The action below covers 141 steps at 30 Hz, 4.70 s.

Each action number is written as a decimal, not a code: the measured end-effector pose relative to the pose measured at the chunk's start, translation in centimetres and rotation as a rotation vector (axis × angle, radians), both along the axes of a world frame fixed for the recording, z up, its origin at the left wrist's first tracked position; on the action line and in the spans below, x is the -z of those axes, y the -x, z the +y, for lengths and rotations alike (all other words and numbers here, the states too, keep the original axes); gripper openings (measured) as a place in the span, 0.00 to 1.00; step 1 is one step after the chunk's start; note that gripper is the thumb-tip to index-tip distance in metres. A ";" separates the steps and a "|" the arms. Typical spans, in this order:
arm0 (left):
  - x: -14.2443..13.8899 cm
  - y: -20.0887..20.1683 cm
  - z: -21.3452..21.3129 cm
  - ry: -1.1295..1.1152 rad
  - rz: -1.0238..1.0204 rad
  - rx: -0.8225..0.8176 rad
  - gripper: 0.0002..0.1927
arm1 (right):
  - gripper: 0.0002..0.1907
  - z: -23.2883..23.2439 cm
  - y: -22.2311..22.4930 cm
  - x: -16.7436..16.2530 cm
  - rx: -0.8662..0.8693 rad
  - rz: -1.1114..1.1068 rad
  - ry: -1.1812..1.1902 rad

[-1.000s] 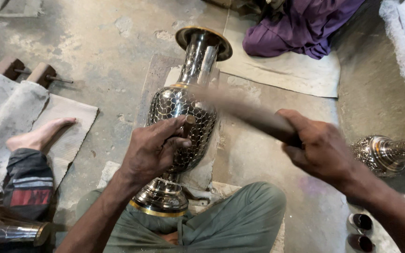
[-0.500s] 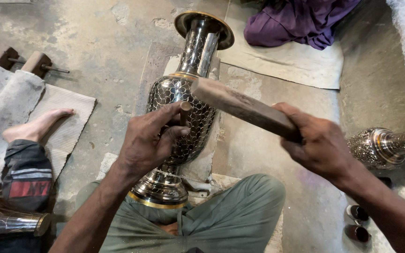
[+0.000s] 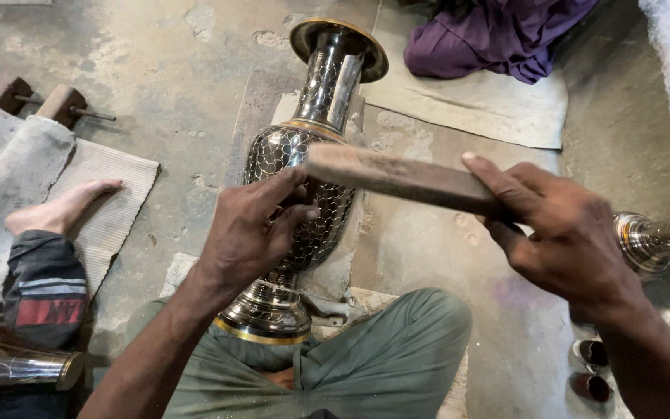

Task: The person sits cross-legged on the floor with an engraved brass vase held against their body. They hold a small punch against the vase surface with one hand and repeatedly strike it with a wooden mallet held in the other hand, working along the patterned surface.

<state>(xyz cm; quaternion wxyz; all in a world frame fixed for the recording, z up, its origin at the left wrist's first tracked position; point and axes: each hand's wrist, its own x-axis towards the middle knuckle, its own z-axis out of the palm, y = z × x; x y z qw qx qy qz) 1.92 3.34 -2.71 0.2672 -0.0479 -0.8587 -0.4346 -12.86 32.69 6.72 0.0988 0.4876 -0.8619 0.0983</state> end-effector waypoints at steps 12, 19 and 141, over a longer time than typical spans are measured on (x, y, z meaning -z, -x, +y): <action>1.9 -1.9 0.0 0.001 0.016 -0.066 0.17 | 0.39 1.1 0.1 4.5 0.016 0.250 -0.077; 3.0 -1.6 -0.4 0.033 0.171 -0.001 0.26 | 0.37 0.9 -0.7 4.4 0.042 0.185 -0.065; 2.2 -2.9 -0.1 -0.202 0.175 -0.061 0.14 | 0.37 0.3 -1.6 2.9 -0.076 -0.071 0.172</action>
